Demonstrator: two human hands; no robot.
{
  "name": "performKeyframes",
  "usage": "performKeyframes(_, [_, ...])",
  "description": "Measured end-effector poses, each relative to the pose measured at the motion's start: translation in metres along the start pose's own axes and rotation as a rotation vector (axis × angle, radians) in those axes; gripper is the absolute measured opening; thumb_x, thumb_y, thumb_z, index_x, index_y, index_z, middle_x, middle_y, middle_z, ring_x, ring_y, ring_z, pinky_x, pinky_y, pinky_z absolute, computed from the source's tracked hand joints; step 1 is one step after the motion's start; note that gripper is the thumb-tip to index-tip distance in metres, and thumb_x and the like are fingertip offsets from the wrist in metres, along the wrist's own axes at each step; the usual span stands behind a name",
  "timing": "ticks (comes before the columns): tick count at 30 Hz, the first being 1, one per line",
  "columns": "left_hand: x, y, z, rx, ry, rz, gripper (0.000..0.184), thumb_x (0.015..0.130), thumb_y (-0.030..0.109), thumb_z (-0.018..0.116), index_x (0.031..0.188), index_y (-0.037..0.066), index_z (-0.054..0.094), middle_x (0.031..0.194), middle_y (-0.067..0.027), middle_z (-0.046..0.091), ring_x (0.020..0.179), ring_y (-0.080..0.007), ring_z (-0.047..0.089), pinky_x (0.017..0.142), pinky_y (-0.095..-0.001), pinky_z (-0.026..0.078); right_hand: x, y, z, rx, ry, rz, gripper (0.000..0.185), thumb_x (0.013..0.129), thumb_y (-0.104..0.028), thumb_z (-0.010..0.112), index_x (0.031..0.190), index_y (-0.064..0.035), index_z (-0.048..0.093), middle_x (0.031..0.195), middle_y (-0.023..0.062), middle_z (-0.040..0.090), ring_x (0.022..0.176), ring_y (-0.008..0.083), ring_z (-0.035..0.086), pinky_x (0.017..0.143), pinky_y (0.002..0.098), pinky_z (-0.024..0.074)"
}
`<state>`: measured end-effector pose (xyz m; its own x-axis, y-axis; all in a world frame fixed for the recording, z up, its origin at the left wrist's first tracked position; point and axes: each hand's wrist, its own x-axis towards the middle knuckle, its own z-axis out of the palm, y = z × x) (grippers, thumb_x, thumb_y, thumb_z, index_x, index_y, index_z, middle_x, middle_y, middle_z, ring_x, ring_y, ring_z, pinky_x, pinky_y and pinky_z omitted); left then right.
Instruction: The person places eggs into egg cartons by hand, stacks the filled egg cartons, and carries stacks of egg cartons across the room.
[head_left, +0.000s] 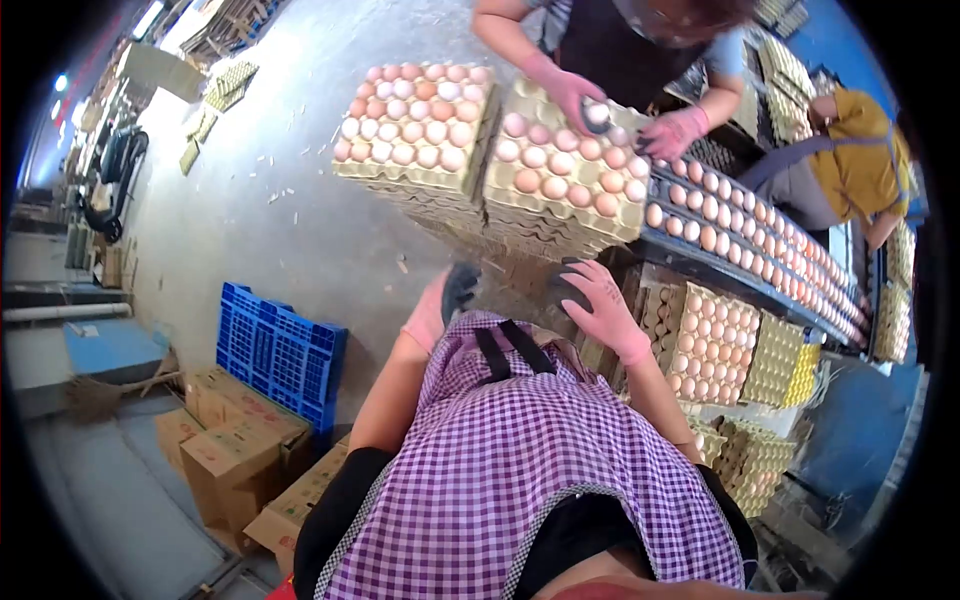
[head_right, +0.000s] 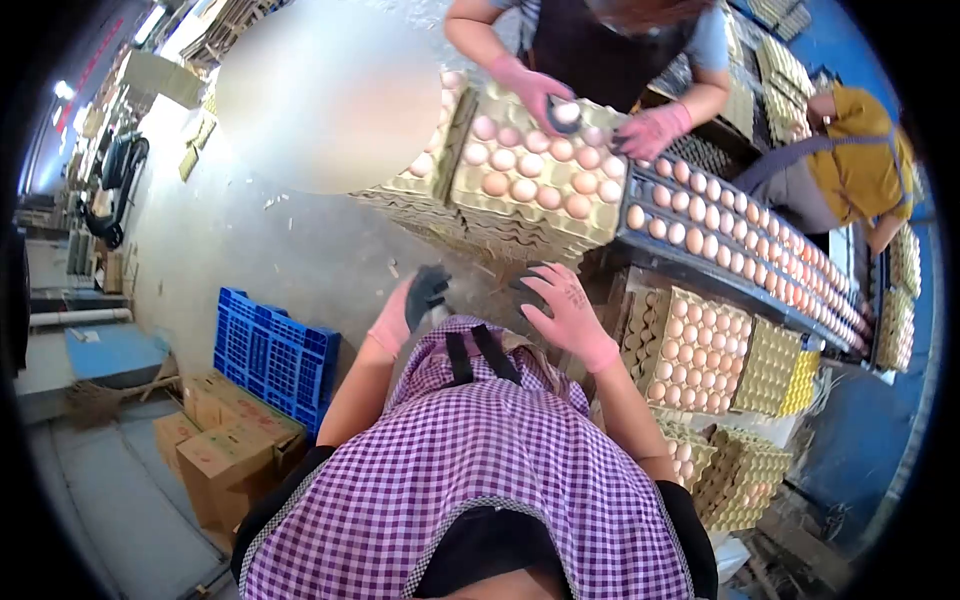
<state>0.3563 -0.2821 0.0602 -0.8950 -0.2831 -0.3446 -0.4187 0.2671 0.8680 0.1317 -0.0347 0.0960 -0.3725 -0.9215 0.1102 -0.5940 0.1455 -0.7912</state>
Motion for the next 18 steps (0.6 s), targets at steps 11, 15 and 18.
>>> performKeyframes(11, [0.100, -0.073, -0.108, -1.418, 0.370, -0.299, 0.077, 0.102, 0.070, 0.027, 0.149, 0.012, 0.046, 0.147, -0.0113, 0.053, 0.130, -0.0253, 0.052, 0.108, -0.0420, 0.043, 0.340, -0.006, -0.007, -0.118, 0.026, -0.260, 0.045, 0.099, -0.019, 0.059, 0.140, -0.0015, 0.053, 0.142, 0.0191, 0.054, 0.138, 0.0317, 0.046, 0.117, 0.0403, 0.0339])
performKeyframes(15, [0.153, -0.094, -0.045, -1.849, 0.476, -0.226, 0.090, 0.098, 0.076, 0.015, 0.159, 0.012, 0.031, 0.159, -0.0056, 0.041, 0.146, -0.0274, 0.038, 0.122, -0.0413, 0.029, 0.474, 0.065, -0.014, -0.088, -0.162, -0.190, 0.047, 0.108, -0.026, 0.042, 0.145, 0.0024, 0.048, 0.147, 0.0171, 0.053, 0.138, 0.0251, 0.046, 0.116, 0.0329, 0.0325])
performKeyframes(18, [0.223, -0.163, 0.042, -1.744, 0.757, -0.310, 0.091, 0.098, 0.077, 0.016, 0.163, 0.013, 0.021, 0.166, -0.0009, 0.029, 0.151, -0.0257, 0.028, 0.125, -0.0382, 0.018, 0.532, 0.149, 0.008, -0.138, -0.398, -0.138, 0.042, 0.106, -0.024, 0.044, 0.139, -0.0025, 0.057, 0.135, 0.0190, 0.062, 0.127, 0.0250, 0.056, 0.110, 0.0345, 0.0408])
